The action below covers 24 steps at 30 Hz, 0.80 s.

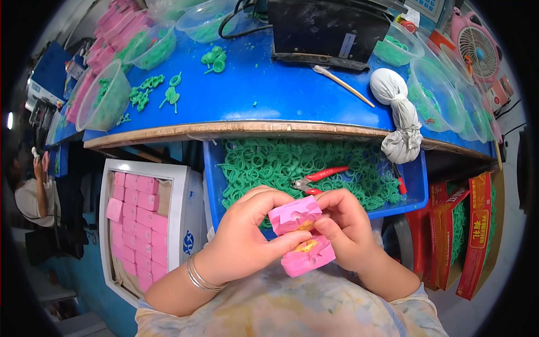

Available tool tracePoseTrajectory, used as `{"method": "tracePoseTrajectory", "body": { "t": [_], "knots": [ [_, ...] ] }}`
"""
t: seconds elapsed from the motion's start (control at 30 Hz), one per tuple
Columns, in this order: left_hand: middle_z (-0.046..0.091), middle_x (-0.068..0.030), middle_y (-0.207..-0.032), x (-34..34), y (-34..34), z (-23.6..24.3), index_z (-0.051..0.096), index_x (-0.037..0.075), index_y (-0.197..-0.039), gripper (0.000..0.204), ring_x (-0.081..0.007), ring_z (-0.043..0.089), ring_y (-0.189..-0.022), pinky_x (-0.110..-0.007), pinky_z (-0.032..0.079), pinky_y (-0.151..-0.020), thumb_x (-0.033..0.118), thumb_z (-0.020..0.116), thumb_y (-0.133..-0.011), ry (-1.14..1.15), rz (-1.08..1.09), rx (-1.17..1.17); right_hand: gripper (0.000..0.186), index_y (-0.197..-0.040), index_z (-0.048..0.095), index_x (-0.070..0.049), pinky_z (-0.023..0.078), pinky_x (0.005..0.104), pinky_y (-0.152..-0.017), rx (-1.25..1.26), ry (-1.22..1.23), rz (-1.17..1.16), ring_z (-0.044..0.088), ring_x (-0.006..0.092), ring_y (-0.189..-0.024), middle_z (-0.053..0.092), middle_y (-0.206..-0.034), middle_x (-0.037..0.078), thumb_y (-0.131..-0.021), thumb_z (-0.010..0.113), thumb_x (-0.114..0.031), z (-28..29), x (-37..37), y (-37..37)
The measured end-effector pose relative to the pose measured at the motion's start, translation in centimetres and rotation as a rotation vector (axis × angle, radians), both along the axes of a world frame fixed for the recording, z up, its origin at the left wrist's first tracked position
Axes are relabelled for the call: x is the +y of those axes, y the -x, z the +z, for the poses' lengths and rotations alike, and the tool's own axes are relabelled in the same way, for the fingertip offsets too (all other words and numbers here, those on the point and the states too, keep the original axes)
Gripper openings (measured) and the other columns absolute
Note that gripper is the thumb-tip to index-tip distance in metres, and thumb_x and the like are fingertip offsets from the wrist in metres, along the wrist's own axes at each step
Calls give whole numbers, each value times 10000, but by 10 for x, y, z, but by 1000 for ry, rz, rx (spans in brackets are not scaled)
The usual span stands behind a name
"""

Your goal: Removing, trimming, and cleaning small green wax parts from a pink flexible mold using pliers and a fine tool.

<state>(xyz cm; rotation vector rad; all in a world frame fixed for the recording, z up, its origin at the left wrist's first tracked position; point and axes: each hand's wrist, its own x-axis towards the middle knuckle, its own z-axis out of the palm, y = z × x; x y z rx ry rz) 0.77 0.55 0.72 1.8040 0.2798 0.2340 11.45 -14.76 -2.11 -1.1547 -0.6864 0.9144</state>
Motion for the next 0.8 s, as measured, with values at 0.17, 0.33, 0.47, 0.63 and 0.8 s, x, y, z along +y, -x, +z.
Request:
{"method": "tracePoseTrajectory", "body": {
  "t": [0.17, 0.33, 0.47, 0.63, 0.8],
  "knots": [
    [605, -106, -886, 3, -1, -3, 602, 1, -955, 323, -236, 567, -825, -329, 459, -749, 115, 752, -693, -73, -56, -136, 220, -1104, 400, 44, 468, 253, -796, 88, -128, -29, 556, 119, -906, 539, -1014, 119, -909, 485, -14, -6, -2, 4],
    [604, -110, -878, 3, 3, -5, 597, -13, -952, 317, -242, 566, -823, -332, 459, -744, 108, 744, -699, -76, -95, -215, 232, -1108, 393, 34, 468, 254, -799, 128, -187, -15, 546, 123, -925, 528, -1023, 115, -903, 494, -11, -9, -2, 6],
    [618, -115, -873, -3, 3, -2, 594, -11, -949, 343, -238, 583, -797, -325, 467, -711, 101, 770, -677, -241, -41, -255, 259, -1092, 407, 14, 472, 255, -800, 217, -205, -69, 549, 119, -919, 526, -1019, 105, -877, 549, -15, -17, -1, 6],
    [595, -127, -871, -8, 3, -3, 585, 1, -958, 330, -292, 560, -809, -365, 452, -744, 119, 747, -696, -366, 42, -250, 188, -926, 500, 8, 471, 208, -671, -78, 58, -122, 555, 73, -756, 559, -882, 56, -820, 649, -33, -1, -5, -10],
    [590, -135, -882, -8, 3, -8, 561, -10, -992, 382, -313, 558, -809, -396, 450, -753, 82, 741, -668, -580, 16, -261, 152, -805, 535, -10, 413, 164, -530, -66, 275, 97, 520, 21, -630, 568, -726, -8, -787, 684, -33, 18, 5, -30]
  ]
}}
